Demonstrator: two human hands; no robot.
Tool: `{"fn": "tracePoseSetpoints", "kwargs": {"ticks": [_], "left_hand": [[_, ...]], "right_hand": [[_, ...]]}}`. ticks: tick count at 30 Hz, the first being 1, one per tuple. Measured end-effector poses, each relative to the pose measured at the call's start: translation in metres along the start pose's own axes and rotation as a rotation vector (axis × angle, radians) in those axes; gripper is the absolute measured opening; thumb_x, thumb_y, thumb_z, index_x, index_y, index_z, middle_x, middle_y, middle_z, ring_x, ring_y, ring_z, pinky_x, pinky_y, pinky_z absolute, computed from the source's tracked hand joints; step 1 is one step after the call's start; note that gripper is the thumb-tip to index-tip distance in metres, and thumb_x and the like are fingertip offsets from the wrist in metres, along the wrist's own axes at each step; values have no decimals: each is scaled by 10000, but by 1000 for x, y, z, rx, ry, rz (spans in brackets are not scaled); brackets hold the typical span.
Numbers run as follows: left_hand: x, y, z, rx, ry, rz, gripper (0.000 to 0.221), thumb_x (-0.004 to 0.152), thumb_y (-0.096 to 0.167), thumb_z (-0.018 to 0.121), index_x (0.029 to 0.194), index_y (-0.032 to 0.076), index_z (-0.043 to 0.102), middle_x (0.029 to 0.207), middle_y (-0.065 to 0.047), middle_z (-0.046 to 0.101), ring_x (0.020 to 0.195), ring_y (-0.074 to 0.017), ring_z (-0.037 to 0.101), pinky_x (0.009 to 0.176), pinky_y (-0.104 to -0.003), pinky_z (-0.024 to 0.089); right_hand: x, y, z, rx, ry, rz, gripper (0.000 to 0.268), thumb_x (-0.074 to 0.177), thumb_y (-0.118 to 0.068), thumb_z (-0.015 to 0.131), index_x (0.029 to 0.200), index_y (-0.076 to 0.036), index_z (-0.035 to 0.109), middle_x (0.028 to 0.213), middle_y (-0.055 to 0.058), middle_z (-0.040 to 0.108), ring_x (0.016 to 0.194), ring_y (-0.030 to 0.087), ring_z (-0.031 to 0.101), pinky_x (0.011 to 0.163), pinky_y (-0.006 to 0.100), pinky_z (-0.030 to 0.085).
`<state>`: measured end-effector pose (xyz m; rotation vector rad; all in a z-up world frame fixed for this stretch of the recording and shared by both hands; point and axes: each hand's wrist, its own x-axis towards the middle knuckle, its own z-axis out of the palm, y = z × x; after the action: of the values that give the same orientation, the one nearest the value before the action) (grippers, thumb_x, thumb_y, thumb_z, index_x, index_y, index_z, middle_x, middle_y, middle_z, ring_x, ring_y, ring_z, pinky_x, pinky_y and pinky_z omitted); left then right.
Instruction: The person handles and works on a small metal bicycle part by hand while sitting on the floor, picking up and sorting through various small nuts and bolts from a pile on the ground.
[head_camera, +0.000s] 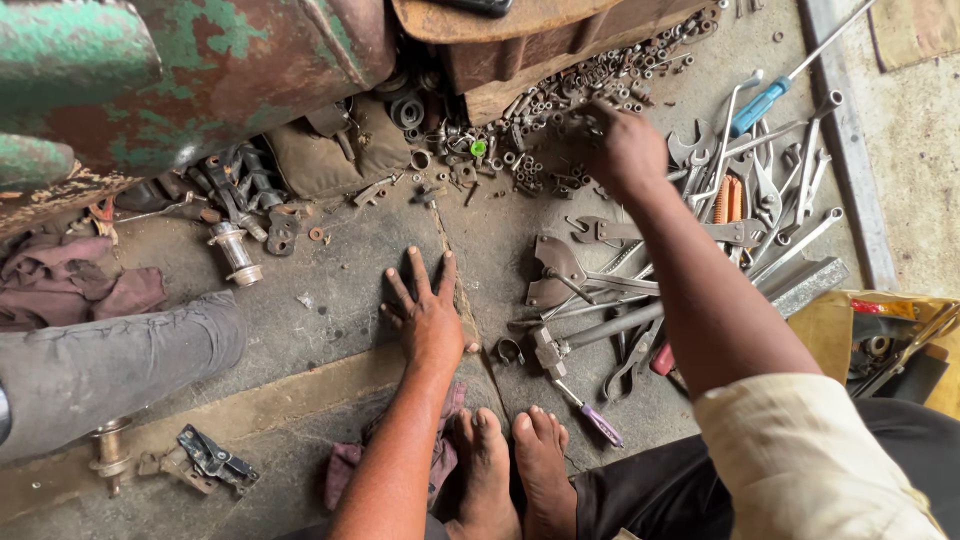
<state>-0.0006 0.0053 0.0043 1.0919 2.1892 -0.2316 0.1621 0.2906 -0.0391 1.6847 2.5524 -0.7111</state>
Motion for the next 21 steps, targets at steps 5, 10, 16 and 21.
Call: {"fn": "tracePoseSetpoints", "kwargs": {"ticks": [5,10,16,21], "left_hand": [[-3,-2,1,8,27,18,1438,505,313,1019,1624,372,116,1699,-134,-120,1537,-518,-27,1137,-771,211],[-1,-2,4,4,38,13,1435,493,311,1024,1614,375,131,1704,-124,-107,1539,-517,-19,1147,-765,214],[2,-5,11,6,38,22,1435,497,332,1019,1618,367,123,1700,-125,-113,1538,-522,-22,1152,-763,211],[7,-9,18,33,87,50,1375,560,290,1004,1626,362,139,1692,-145,-124,1511,-534,-31,1117,-784,194]], "right_hand": [[-19,38,-6,-107,177,-54,360,1022,-447,725,1340,-283,699,1018,132,766,823,272,715,658,402,568],[12,1,-16,-63,107,-71,443,993,-243,593,1429,-322,608,1119,53,768,597,174,617,416,357,480],[46,6,-35,-389,-205,-135,523,1127,-254,445,1630,-362,347,896,148,736,546,166,550,401,257,460],[50,56,-43,-128,-149,226,492,1077,-202,443,1503,-441,503,1006,161,728,605,196,611,466,332,526]]}}
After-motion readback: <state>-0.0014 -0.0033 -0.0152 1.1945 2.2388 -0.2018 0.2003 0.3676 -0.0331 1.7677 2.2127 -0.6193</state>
